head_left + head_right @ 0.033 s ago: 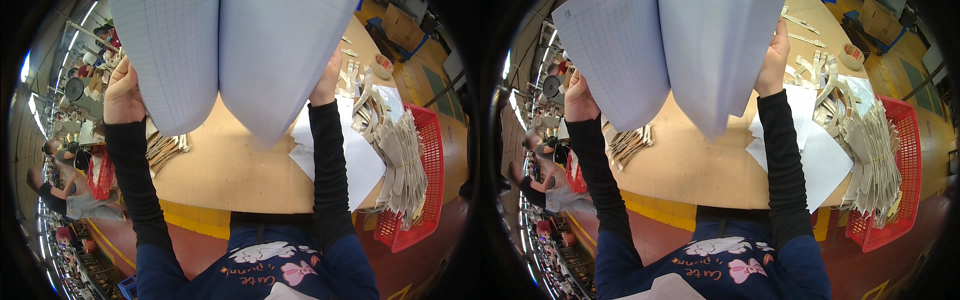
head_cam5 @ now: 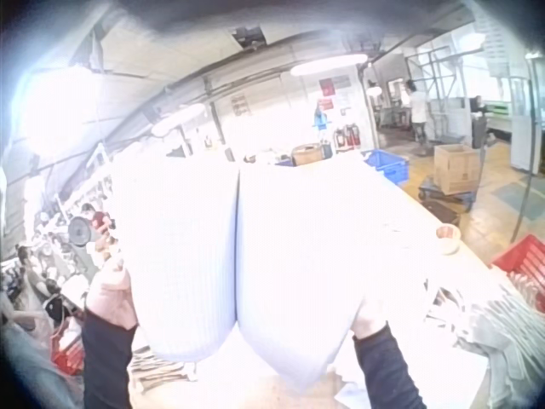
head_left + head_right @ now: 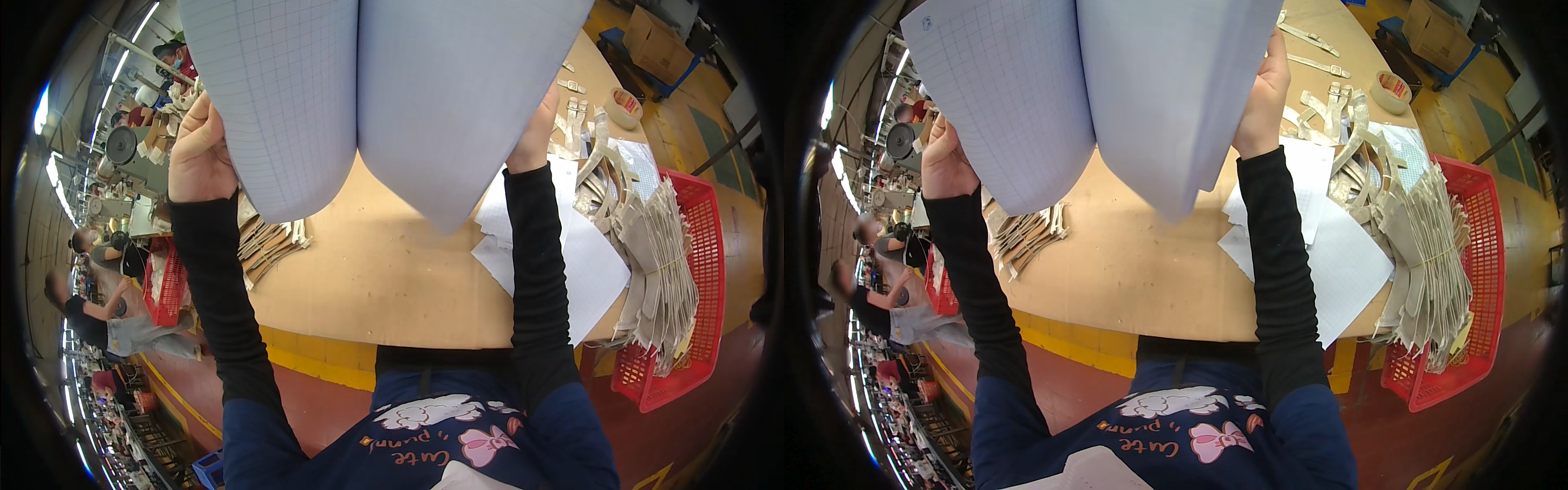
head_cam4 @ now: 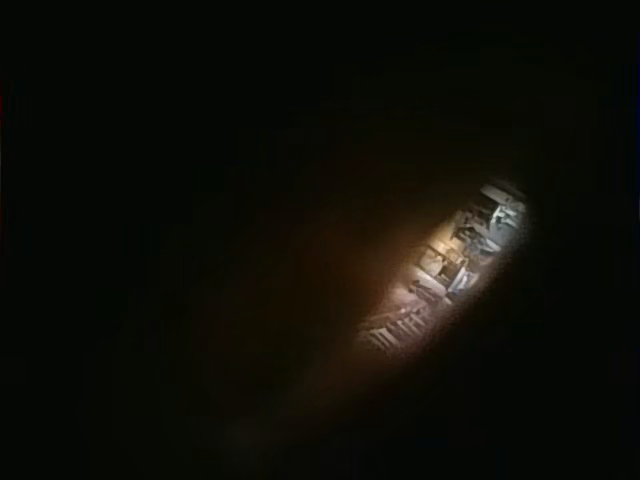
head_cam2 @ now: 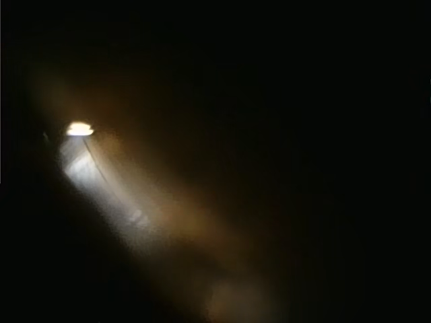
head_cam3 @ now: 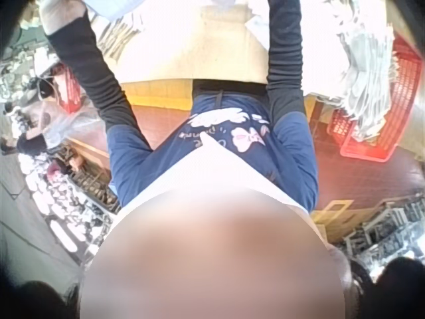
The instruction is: The person sorts and organizes fabric pieces on a table in a factory setting. They handle stacks of white and beige fabric strips, separating and aligning them, and placing some into a red basket. The person also briefly handles a pink booklet and a roll of tape.
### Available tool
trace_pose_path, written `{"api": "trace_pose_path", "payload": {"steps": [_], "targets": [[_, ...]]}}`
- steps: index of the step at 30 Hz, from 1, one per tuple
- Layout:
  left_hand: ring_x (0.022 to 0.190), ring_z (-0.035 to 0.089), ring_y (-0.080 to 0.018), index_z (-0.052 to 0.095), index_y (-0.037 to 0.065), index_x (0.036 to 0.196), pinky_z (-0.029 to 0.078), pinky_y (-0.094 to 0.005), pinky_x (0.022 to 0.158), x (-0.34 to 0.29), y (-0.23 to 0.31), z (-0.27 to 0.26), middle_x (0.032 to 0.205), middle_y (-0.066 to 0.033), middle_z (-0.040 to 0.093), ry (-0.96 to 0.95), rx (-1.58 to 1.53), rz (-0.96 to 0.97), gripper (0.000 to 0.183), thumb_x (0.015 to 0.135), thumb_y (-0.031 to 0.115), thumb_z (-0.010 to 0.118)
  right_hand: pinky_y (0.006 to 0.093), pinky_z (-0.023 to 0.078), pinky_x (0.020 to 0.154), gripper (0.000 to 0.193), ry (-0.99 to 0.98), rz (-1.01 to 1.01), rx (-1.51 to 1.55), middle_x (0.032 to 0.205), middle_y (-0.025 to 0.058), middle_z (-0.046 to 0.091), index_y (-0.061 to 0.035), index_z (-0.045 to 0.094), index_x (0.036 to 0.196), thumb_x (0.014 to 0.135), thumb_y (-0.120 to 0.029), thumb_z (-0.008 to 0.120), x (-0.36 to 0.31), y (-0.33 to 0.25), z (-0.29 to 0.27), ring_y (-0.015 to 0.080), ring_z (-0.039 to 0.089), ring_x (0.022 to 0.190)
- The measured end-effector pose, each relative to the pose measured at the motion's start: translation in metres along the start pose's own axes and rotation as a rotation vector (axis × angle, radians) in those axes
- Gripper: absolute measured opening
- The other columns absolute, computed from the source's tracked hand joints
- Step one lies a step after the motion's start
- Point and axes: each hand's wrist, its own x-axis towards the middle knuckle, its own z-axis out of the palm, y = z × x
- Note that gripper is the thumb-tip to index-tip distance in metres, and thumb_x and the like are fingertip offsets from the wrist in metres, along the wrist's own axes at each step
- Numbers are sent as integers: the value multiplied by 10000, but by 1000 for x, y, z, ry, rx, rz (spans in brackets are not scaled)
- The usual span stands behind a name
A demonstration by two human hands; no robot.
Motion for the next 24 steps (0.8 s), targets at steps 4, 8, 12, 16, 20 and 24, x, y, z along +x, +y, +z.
{"api": "trace_pose_path", "payload": {"steps": [4,8,12,16,20,24], "targets": [[917,711,-181,592,-19,1220,584,-292,801,4,1,-3,1087,-128,704,-47,47,52,304,925,53,581,213,490,652,327,59,-12,-96,949,40,630,-19,515,1225,904,37,491,4,2,-1,78,608,786],[918,706,-188,620,-21,1154,577,-303,813,3,6,-2,1062,-137,705,-109,-19,17,267,893,29,592,218,495,686,276,44,-81,-144,946,29,625,-21,541,1186,917,17,495,6,4,0,81,608,817],[928,703,-198,630,-25,1129,569,-322,837,3,8,1,1059,-138,707,-144,-48,7,251,885,22,593,226,507,702,257,50,-102,-143,952,30,627,-23,549,1179,927,-1,500,5,3,-1,89,613,823],[920,705,-211,640,-31,1110,573,-326,826,4,9,3,1058,-144,707,-115,-85,-15,244,873,10,595,229,515,709,253,44,-98,-139,958,32,629,-23,553,1178,930,-8,503,6,1,-1,90,617,827],[928,704,-220,647,-33,1093,574,-328,831,5,12,5,1059,-151,707,-73,-106,-49,240,861,-1,594,224,517,698,249,83,-74,-117,956,29,630,-22,554,1174,931,-14,501,5,-1,1,87,618,823],[921,707,-224,644,-38,1109,578,-336,843,4,12,9,1065,-154,706,-100,-116,-22,264,852,-9,589,224,518,682,262,131,-7,-145,956,30,633,-20,551,1187,930,-19,502,1,-6,3,86,621,810]]}}
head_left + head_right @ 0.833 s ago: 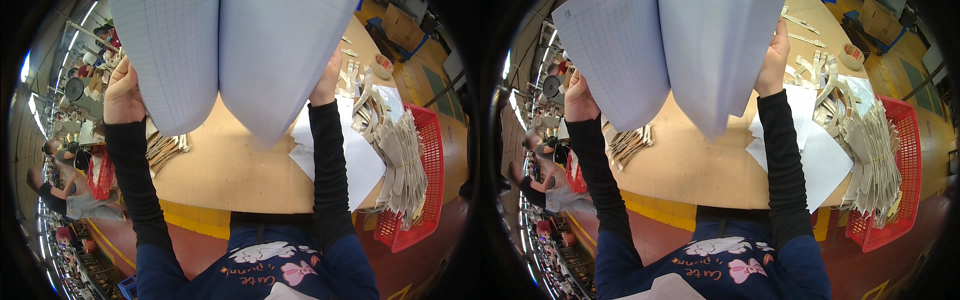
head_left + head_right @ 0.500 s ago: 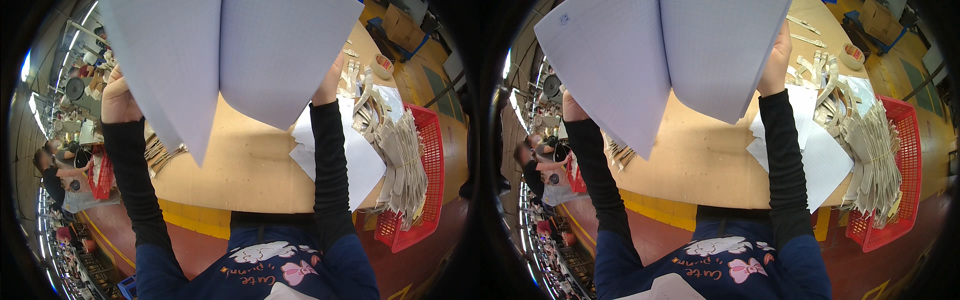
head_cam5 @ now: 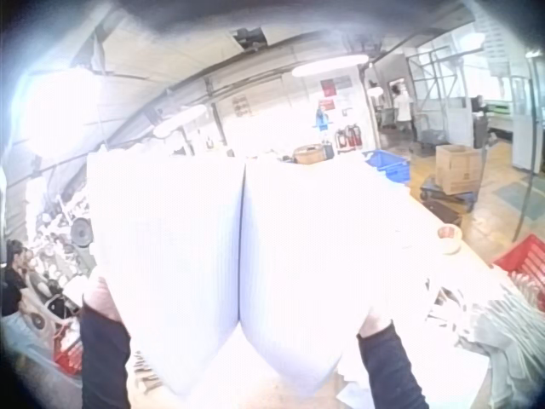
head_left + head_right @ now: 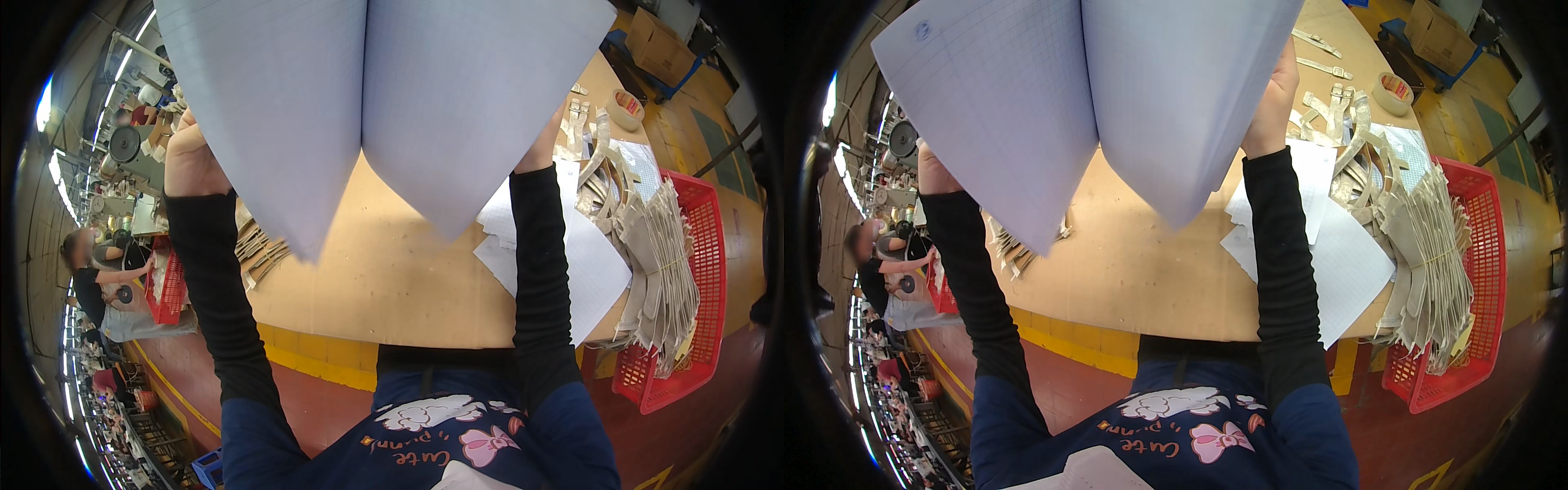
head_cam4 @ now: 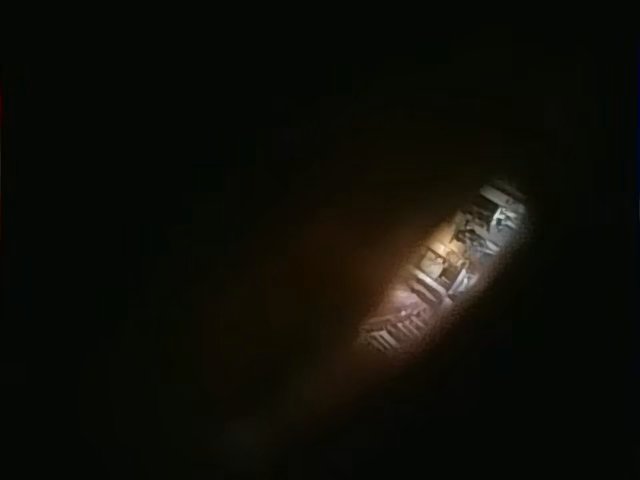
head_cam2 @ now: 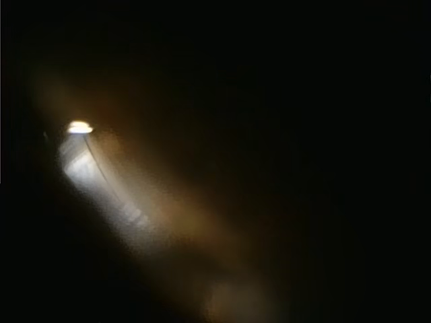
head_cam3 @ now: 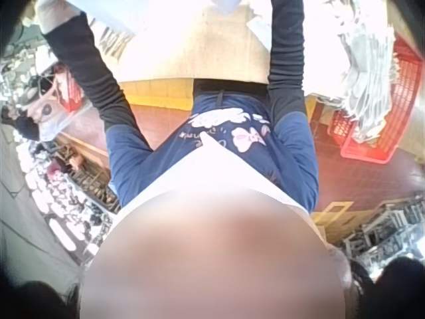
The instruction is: The person sorts and organizes fabric pieces on a table in a factory setting. They handle stacks of white and beige fabric strips, separating and aligning them, and placing some into a red basket. The person also briefly handles a pink booklet and a roll of tape.
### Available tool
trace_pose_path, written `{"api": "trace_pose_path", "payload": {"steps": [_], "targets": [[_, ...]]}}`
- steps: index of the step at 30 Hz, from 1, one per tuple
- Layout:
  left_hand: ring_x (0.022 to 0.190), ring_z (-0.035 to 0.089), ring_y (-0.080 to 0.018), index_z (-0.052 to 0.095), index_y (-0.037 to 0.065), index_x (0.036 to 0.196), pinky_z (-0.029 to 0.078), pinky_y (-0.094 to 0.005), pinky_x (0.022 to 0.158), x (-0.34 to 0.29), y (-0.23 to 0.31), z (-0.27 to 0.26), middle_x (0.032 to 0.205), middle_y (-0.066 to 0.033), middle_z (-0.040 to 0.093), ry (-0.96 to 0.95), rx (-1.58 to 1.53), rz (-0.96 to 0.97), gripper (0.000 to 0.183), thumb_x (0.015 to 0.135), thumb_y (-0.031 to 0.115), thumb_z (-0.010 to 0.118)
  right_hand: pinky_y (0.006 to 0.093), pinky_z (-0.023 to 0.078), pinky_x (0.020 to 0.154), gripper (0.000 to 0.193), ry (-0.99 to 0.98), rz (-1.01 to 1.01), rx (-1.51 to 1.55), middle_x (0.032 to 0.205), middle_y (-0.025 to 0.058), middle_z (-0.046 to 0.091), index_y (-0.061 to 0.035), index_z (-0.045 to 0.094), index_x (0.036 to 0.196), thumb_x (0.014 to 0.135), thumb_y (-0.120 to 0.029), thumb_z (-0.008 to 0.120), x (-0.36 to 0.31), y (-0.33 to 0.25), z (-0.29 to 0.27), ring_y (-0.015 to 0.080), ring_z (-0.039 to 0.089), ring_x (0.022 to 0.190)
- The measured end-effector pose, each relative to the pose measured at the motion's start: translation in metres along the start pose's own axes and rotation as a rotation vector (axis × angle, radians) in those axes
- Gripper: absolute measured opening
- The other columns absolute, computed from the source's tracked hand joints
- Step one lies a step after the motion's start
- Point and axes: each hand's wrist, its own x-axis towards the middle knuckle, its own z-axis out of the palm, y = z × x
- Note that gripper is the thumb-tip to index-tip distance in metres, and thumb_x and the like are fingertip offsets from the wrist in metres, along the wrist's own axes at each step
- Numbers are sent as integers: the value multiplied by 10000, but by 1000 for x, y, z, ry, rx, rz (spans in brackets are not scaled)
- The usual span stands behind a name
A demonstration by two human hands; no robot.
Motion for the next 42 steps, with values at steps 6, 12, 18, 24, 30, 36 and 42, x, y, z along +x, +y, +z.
{"api": "trace_pose_path", "payload": {"steps": [6,12,18,24,30,36,42], "targets": [[930,711,-232,642,-41,1118,583,-347,848,-1,-1,0,1071,-158,705,64,17,1,275,850,-17,585,222,514,685,262,27,12,19,962,30,636,-16,551,1187,929,-23,507,1,-2,-1,88,617,803],[931,713,-233,643,-48,1110,585,-346,835,3,1,-3,1068,-161,705,16,34,0,275,842,-31,582,232,502,687,194,41,-26,0,931,26,633,-17,563,1129,952,-61,497,9,14,-15,97,609,810],[939,705,-233,635,-46,1117,570,-340,836,1,2,6,1082,-164,698,52,25,30,290,833,-30,574,231,491,663,158,-35,-80,10,906,26,627,-17,570,1053,981,-118,470,25,34,-32,98,600,785],[940,694,-223,581,-43,1193,559,-324,836,10,3,3,1116,-159,682,25,69,-1,363,837,27,579,244,497,676,170,-83,-52,-48,926,38,630,-11,571,1058,975,-126,477,25,39,-46,109,609,810],[800,619,-150,608,-33,1109,519,-324,722,19,-23,3,920,-57,645,-65,-48,-37,298,826,61,589,258,504,695,184,-53,76,-186,950,51,634,-5,571,1072,966,-129,486,16,24,-75,122,618,838],[840,712,-139,605,4,1239,596,-286,737,33,-41,2,1011,-91,715,267,-266,-167,299,947,67,606,273,511,713,201,1,133,-154,974,64,637,2,571,1087,958,-132,495,15,21,-63,134,627,865],[851,718,-175,597,0,1250,600,-316,772,34,-33,5,1014,-115,716,328,-441,-119,324,929,38,607,324,451,955,463,-87,154,-77,1208,128,590,14,486,1333,1018,-325,474,5,-2,-1,199,584,1095]]}}
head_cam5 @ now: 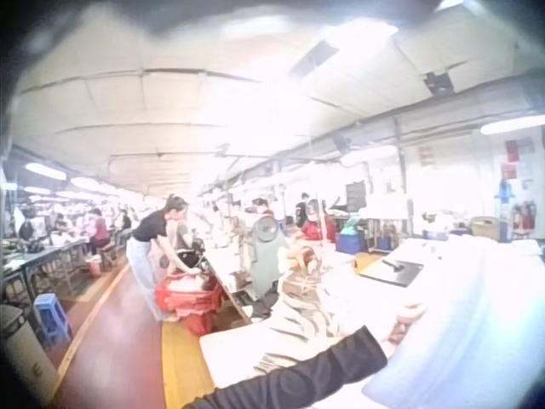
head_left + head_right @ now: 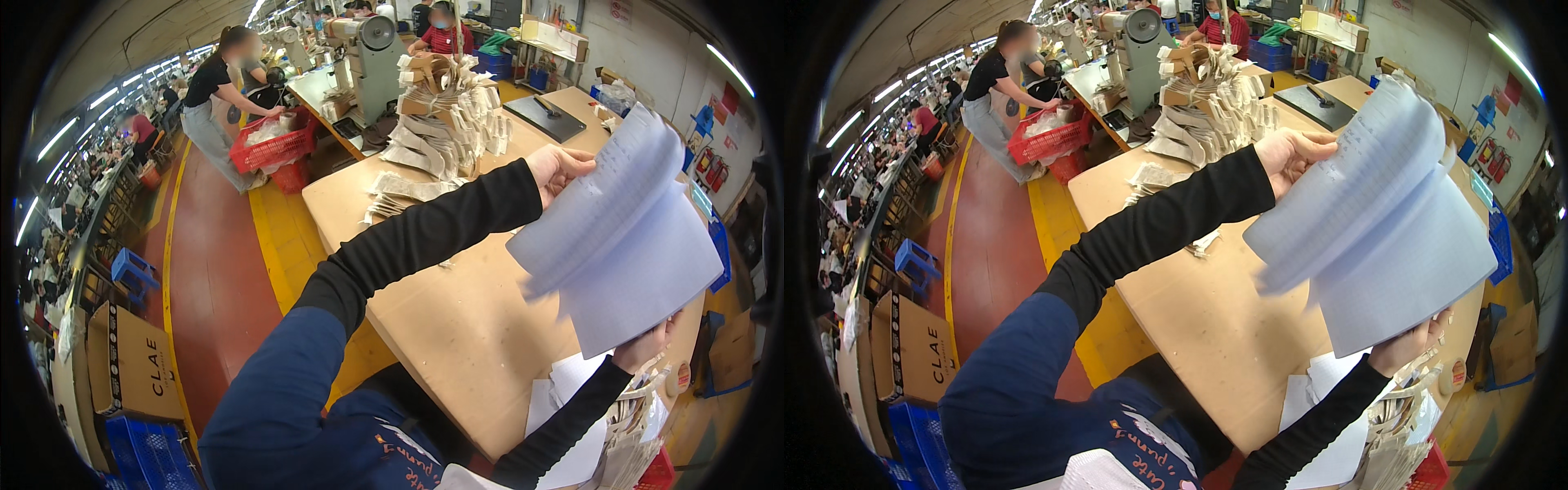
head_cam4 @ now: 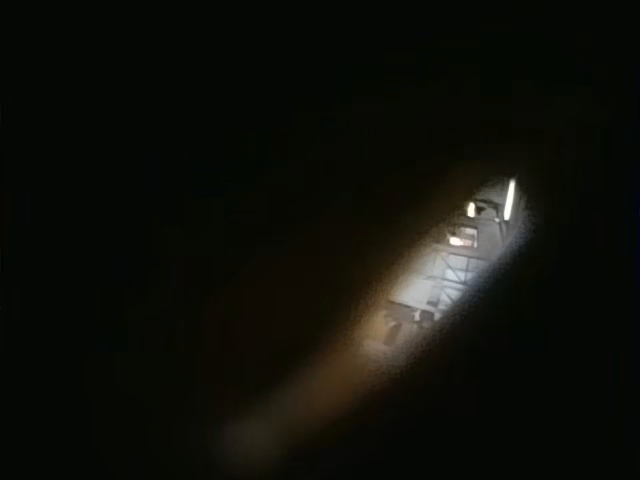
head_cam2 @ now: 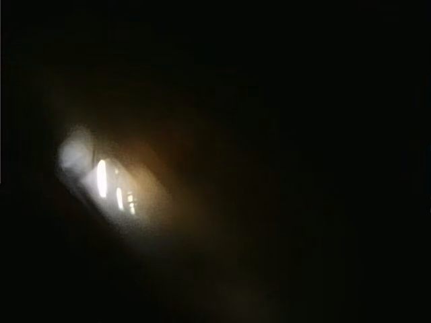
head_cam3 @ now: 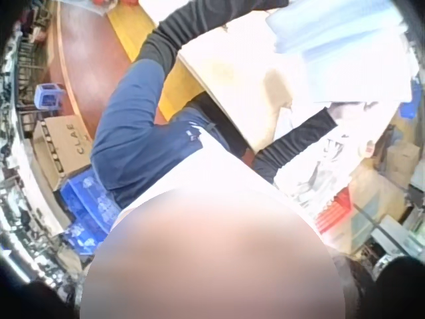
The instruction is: The person sorts and organizes fabric pieces on a table in a factory setting. They handle stacks of white and beige fabric strips, separating and aligning them, and placing some into a red basket. The person also briefly handles a pink booklet and a roll of tape.
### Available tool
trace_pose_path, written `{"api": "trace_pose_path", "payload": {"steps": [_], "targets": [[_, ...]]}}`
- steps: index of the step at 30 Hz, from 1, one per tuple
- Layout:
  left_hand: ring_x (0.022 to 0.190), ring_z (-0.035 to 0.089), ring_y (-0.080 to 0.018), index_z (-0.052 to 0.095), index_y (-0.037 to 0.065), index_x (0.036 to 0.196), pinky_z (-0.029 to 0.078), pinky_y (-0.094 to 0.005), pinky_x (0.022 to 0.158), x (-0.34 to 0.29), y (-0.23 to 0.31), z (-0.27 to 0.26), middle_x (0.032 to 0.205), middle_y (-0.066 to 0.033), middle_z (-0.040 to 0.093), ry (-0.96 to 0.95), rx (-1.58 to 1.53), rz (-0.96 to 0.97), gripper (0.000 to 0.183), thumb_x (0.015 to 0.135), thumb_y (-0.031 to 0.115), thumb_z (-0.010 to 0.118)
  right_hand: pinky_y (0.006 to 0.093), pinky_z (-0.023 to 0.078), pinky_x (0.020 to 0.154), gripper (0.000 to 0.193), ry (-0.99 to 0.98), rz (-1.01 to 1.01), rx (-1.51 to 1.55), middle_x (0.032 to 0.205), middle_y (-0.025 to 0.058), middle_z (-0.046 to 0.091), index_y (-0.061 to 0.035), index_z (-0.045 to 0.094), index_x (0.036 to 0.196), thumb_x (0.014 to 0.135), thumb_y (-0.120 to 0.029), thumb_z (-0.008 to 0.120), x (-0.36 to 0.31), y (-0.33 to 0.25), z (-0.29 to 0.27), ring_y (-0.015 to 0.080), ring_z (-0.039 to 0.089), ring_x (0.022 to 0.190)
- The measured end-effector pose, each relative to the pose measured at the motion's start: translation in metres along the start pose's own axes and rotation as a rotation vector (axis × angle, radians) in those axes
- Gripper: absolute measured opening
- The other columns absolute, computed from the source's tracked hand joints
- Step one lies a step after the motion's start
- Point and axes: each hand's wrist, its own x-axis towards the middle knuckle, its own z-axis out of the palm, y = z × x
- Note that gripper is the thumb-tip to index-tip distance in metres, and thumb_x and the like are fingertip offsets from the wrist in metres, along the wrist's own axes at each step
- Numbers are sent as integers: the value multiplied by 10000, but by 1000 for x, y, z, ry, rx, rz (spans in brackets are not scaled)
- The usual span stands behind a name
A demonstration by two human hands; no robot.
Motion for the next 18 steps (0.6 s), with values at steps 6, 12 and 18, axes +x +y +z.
{"api": "trace_pose_path", "payload": {"steps": [6,12,18], "targets": [[840,706,-167,696,-21,1099,568,-322,785,-10,-40,7,895,-81,731,24,547,350,229,876,5,651,363,267,1146,784,9,202,204,1488,139,429,12,335,1482,1020,-617,268,-30,-5,48,249,403,1365],[780,700,-337,680,7,1109,556,-386,694,-33,-158,-12,814,-227,680,24,1353,606,286,830,56,640,295,465,868,393,-305,200,-195,1188,93,611,4,501,1309,1013,-251,544,-55,30,67,156,590,996],[1442,319,-357,577,77,1332,316,-410,1148,-61,-169,-40,1584,-229,248,-354,1336,623,529,817,77,698,309,494,874,349,-242,218,42,1151,115,639,29,531,1280,980,-136,601,-43,4,64,179,623,986]]}}
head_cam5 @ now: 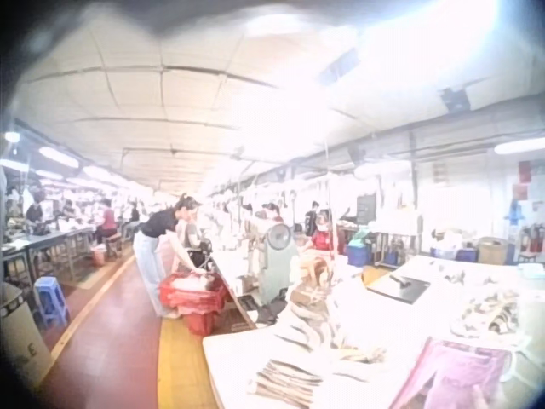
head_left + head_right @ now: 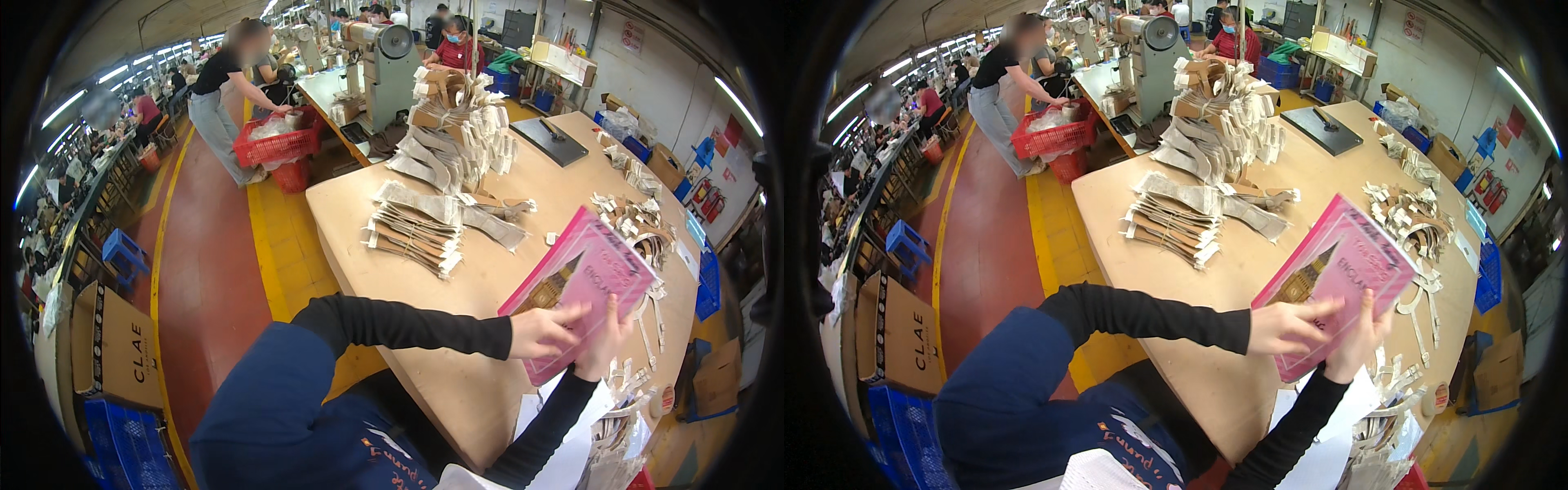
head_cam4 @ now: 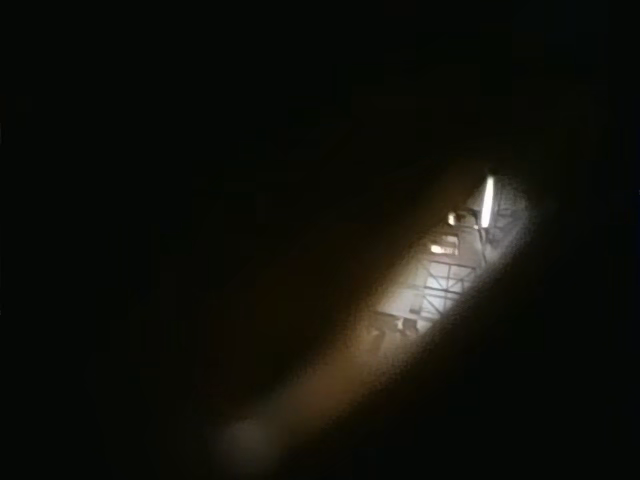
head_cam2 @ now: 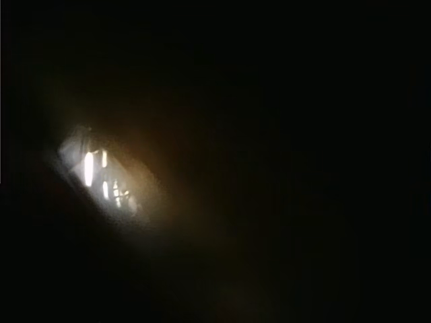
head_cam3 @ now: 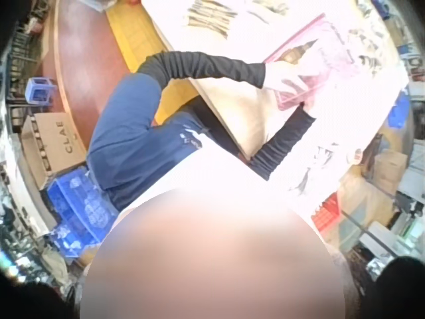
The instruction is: The person sorts and organizes fabric pieces on a table in a factory setting. They handle stacks of white and beige fabric strips, separating and aligning them, and placing some into a red basket. The person also briefly handles a pink booklet and a roll of tape.
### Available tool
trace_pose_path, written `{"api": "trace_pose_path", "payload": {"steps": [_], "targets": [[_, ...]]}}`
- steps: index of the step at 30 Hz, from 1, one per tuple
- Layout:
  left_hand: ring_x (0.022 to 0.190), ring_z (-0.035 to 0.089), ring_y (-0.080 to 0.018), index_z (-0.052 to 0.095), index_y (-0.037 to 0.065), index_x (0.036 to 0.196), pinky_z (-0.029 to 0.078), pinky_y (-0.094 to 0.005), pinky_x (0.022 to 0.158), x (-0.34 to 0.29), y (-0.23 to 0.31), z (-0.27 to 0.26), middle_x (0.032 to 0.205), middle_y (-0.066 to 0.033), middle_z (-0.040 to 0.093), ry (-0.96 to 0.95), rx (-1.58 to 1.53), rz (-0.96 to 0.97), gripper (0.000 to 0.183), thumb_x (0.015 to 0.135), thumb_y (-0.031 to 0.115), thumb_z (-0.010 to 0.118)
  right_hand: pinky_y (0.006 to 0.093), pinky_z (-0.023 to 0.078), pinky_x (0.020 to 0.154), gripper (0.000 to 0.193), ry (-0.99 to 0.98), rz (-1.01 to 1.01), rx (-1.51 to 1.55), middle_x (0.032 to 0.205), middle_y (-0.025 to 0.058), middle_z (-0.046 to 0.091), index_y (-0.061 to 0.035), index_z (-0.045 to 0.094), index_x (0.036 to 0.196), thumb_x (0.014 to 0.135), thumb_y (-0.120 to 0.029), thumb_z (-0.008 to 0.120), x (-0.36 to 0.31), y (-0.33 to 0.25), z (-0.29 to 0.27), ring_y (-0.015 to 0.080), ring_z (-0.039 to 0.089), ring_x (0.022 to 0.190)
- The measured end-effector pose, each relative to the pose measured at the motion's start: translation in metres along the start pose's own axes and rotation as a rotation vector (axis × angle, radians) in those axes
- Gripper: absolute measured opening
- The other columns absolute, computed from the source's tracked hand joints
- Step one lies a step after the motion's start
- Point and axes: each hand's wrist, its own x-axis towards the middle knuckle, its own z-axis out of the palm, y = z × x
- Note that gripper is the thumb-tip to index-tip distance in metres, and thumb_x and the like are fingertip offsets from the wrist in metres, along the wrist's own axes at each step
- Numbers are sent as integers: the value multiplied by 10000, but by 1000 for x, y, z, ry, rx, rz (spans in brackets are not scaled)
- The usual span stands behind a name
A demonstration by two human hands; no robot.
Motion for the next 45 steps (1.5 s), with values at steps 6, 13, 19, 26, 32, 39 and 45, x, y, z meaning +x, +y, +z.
{"api": "trace_pose_path", "payload": {"steps": [6,13,19,26,32,39,45], "targets": [[1343,441,-193,422,43,1434,452,-355,1036,12,14,-69,1510,-141,372,496,-42,-386,797,741,43,818,368,463,997,376,149,-171,210,1268,121,598,-11,511,1316,957,-74,600,-24,-43,-10,217,583,1161],[707,695,-169,676,12,904,525,-272,655,10,31,-92,781,-54,710,449,409,-13,186,752,-18,778,439,322,1117,905,283,-996,-983,1445,182,447,-79,333,1470,705,-40,814,-52,-133,-2,307,441,1327],[706,684,-202,683,80,852,545,-315,649,22,45,-81,803,-36,706,240,832,409,137,728,85,741,419,499,830,597,-506,-527,-1873,978,119,690,-262,586,1328,766,-129,739,-73,-113,28,250,670,886],[1074,643,-292,634,51,1135,479,-390,957,-19,51,-147,1078,-95,701,502,537,235,303,850,127,704,401,495,525,489,-489,-479,-1769,677,117,656,-262,600,1306,841,-120,649,-12,-62,-28,281,650,585],[1024,650,-224,513,-13,1287,430,-370,995,-128,59,-193,1058,-174,699,608,391,-216,319,1033,180,492,415,510,534,570,-738,-436,-1804,675,103,653,-221,499,1391,853,-37,532,3,19,-28,283,662,605],[895,669,-213,573,-15,1210,482,-337,894,-226,77,-208,926,-162,718,680,496,-454,248,1022,133,507,386,525,524,656,-1059,-318,-1421,736,112,669,-228,469,1446,828,-45,587,-55,-21,36,291,648,577],[868,657,-213,581,-63,1163,499,-324,858,-276,108,-245,904,-178,702,852,770,-425,226,1029,86,477,435,527,577,492,-700,-180,-1611,813,200,656,-150,518,1370,894,-35,568,-6,-12,48,367,653,655]]}}
